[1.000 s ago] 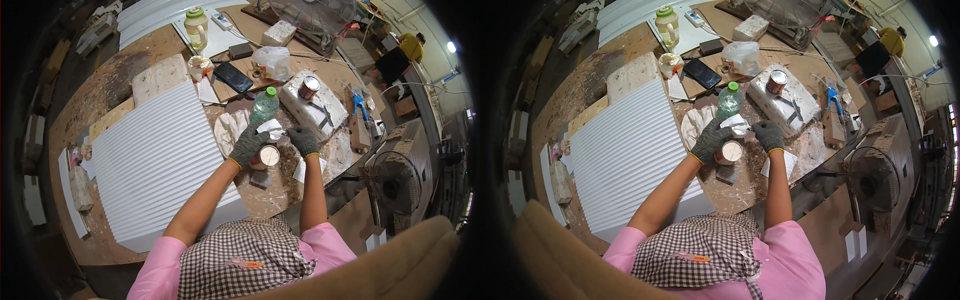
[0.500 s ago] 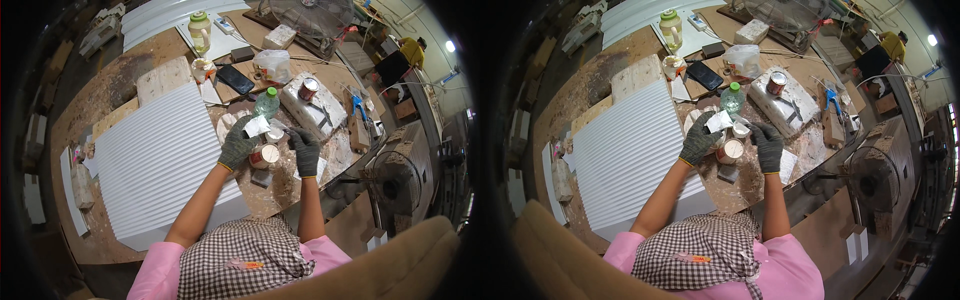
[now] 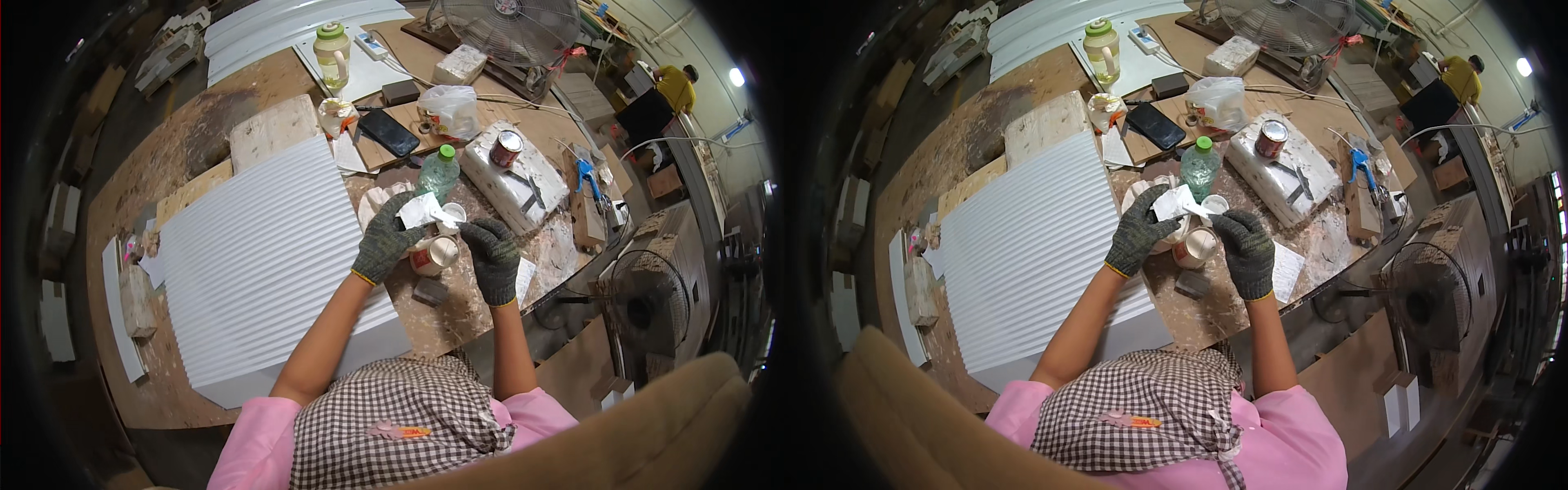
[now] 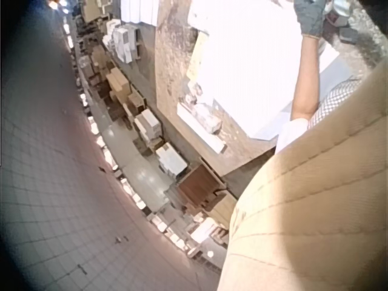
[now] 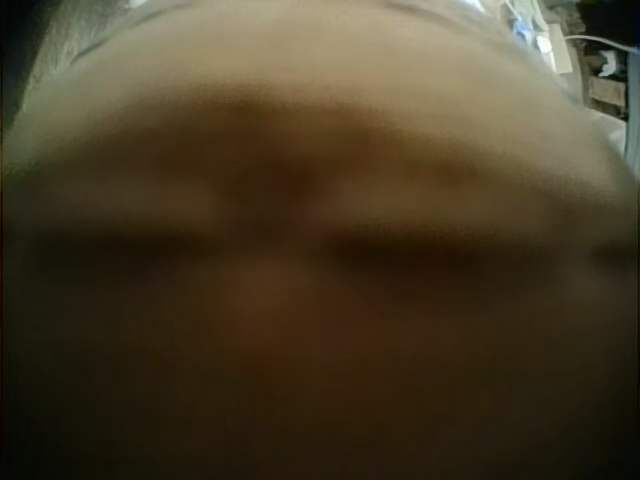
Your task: The person wipes the ridged surface of a white furniture component with a cloth and applies a polishing substance from a container by hand.
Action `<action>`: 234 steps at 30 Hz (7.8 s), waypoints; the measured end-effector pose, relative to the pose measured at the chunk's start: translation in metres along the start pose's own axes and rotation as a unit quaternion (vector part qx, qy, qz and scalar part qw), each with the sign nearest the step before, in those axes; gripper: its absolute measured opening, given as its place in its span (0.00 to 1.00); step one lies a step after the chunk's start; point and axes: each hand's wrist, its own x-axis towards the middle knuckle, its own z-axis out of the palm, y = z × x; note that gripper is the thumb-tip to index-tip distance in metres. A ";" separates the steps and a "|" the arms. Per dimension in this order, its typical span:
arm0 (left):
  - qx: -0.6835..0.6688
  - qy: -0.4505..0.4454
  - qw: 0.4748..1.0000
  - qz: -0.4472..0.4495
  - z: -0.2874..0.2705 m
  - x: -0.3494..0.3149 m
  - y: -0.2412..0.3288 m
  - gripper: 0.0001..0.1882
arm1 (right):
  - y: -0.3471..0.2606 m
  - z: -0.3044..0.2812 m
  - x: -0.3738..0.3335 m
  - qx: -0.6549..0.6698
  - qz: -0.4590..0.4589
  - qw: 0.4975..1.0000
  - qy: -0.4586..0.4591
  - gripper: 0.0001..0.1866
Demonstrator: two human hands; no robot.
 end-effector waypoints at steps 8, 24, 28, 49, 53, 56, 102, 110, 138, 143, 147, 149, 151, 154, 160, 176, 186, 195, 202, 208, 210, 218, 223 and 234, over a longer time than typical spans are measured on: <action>-0.014 -0.058 0.998 0.019 -0.009 -0.003 0.004 0.41 | -0.001 0.003 0.007 0.308 0.382 0.871 -0.012 0.09; -0.046 -0.025 0.998 -0.037 0.006 0.017 -0.027 0.35 | 0.057 0.013 0.010 -0.019 0.216 0.976 -0.032 0.09; -0.231 -0.020 0.967 -0.103 0.027 0.026 -0.033 0.29 | 0.075 0.033 0.009 -0.261 0.113 0.941 -0.183 0.07; -0.147 -0.058 0.981 -0.111 0.057 0.043 -0.052 0.33 | 0.107 0.057 0.011 -0.166 0.213 0.936 -0.224 0.16; -0.089 -0.042 0.993 -0.064 0.046 0.036 -0.042 0.37 | 0.123 0.041 0.006 -0.013 0.373 0.917 -0.142 0.17; -0.057 -0.019 0.997 -0.040 0.033 0.026 -0.037 0.37 | 0.126 0.021 -0.002 0.071 0.454 0.881 -0.118 0.15; -0.014 -0.057 0.998 0.026 -0.027 -0.012 0.027 0.38 | -0.004 0.022 -0.016 0.403 0.443 0.801 0.002 0.10; -0.017 -0.004 0.999 -0.029 -0.005 0.010 -0.025 0.37 | 0.051 0.018 0.003 0.218 0.350 0.908 0.070 0.06; -0.107 -0.048 0.992 -0.054 0.049 0.038 -0.066 0.36 | 0.123 0.029 -0.002 0.092 0.443 0.884 -0.120 0.13; -0.073 0.013 0.996 0.053 0.031 0.021 -0.049 0.36 | 0.111 -0.002 -0.013 0.306 0.505 0.807 -0.013 0.11; -0.048 -0.010 0.999 -0.009 0.020 0.018 -0.036 0.35 | 0.077 -0.003 -0.008 0.383 0.468 0.795 0.045 0.11; -0.058 -0.025 0.998 -0.030 0.016 0.015 -0.030 0.36 | 0.054 0.003 -0.004 0.361 0.419 0.832 0.039 0.11; -0.045 -0.032 0.998 -0.015 0.012 0.010 -0.023 0.36 | 0.031 0.009 -0.003 0.355 0.380 0.853 0.046 0.09; -0.038 -0.025 0.999 -0.009 0.006 0.001 -0.014 0.35 | 0.001 0.010 -0.009 0.182 0.142 0.973 0.007 0.11; -0.033 -0.009 0.999 -0.020 -0.015 -0.016 0.004 0.32 | -0.022 -0.005 -0.018 0.013 -0.011 1.000 0.019 0.18; -0.076 -0.093 0.992 0.021 -0.031 -0.048 0.035 0.41 | -0.034 0.000 -0.045 0.406 0.420 0.809 0.056 0.11; 0.045 -0.098 0.993 0.041 -0.030 -0.051 0.033 0.41 | -0.042 0.017 -0.062 0.447 0.436 0.778 0.071 0.11; -0.016 -0.046 0.999 0.005 -0.055 -0.063 0.010 0.41 | 0.051 0.018 -0.006 -0.102 0.174 0.979 0.021 0.08; -0.070 -0.002 0.997 0.022 -0.084 -0.091 -0.009 0.44 | 0.068 0.050 0.028 -0.185 0.192 0.937 -0.224 0.20; -0.158 0.053 0.986 -0.029 -0.092 -0.118 0.000 0.40 | 0.075 0.067 0.053 -0.211 0.253 0.869 -0.369 0.34; -0.201 0.055 0.977 -0.052 -0.092 -0.124 0.003 0.40 | 0.084 0.071 0.064 -0.252 0.269 0.840 -0.399 0.35; -0.178 0.071 0.979 -0.074 -0.100 -0.141 -0.004 0.40 | 0.083 0.030 0.079 -0.286 0.250 0.855 -0.354 0.34; -0.269 0.074 0.953 -0.120 -0.099 -0.148 -0.006 0.40 | 0.041 0.021 0.040 -0.223 0.137 0.920 -0.292 0.29; -0.224 0.064 0.967 -0.100 -0.102 -0.151 -0.009 0.39 | 0.102 0.018 0.013 -0.400 -0.052 0.828 -0.388 0.33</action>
